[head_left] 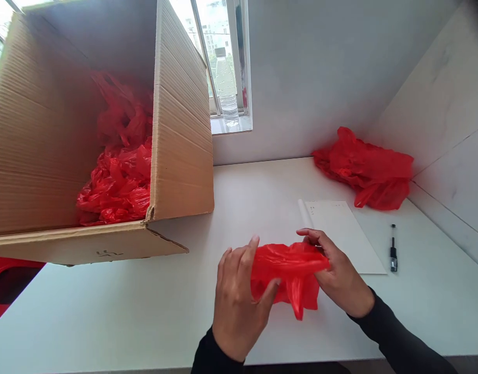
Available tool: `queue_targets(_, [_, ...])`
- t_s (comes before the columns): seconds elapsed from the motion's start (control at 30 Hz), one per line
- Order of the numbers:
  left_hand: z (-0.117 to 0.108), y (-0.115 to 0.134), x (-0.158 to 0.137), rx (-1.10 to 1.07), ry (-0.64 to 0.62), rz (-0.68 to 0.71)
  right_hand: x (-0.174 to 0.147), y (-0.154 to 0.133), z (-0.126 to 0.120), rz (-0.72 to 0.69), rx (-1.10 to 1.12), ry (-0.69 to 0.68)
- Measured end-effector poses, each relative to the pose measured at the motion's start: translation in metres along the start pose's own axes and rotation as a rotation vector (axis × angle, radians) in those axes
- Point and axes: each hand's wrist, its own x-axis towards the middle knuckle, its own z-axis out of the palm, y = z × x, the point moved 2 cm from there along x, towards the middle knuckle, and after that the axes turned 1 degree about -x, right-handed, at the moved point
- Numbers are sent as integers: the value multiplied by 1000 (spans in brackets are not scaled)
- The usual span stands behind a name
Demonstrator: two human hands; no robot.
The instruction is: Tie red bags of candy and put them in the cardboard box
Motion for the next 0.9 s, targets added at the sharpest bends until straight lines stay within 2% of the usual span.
queue_targets(0.07, [4, 2, 1, -37, 13, -11, -3, -5, 0, -31, -49, -14])
queue_targets(0.13, [-1, -2, 0, -100, 86, -84, -6, -8, -5, -37, -70, -3])
queue_targets(0.23, [-19, -8, -5, -40, 315, -138, -9, -5, -16, 29, 37, 21])
queue_targets(0.3, [-32, -9, -11, 8, 408, -167, -10, 0, -21, 71, 75, 66])
queue_targets(0.37, [-40, -5, -16, -92, 365, -247, -12, 4, -21, 77, 55, 118])
queue_targets(0.43, [-42, 2, -19, -271, 248, -332, -15, 2, -18, 49, 13, 141])
queue_targets(0.5, [-41, 9, -20, -392, 156, -375, -21, -8, -13, -55, -66, 128])
queue_targets(0.57, [-36, 16, -19, -405, 102, -371, -28, -23, -11, -223, -190, 138])
queue_targets(0.67, [-30, 20, -15, -335, 103, -323, -41, -49, -9, -532, -292, 192])
queue_targets(0.77, [-28, 20, -12, -312, 136, -359, -42, -64, -4, -773, -297, 67])
queue_targets(0.83, [-31, 20, -11, -315, 147, -445, -36, -66, 3, -813, -380, -32])
queue_targets(0.9, [-36, 18, -13, -329, 170, -520, -28, -64, 7, -768, -484, -73])
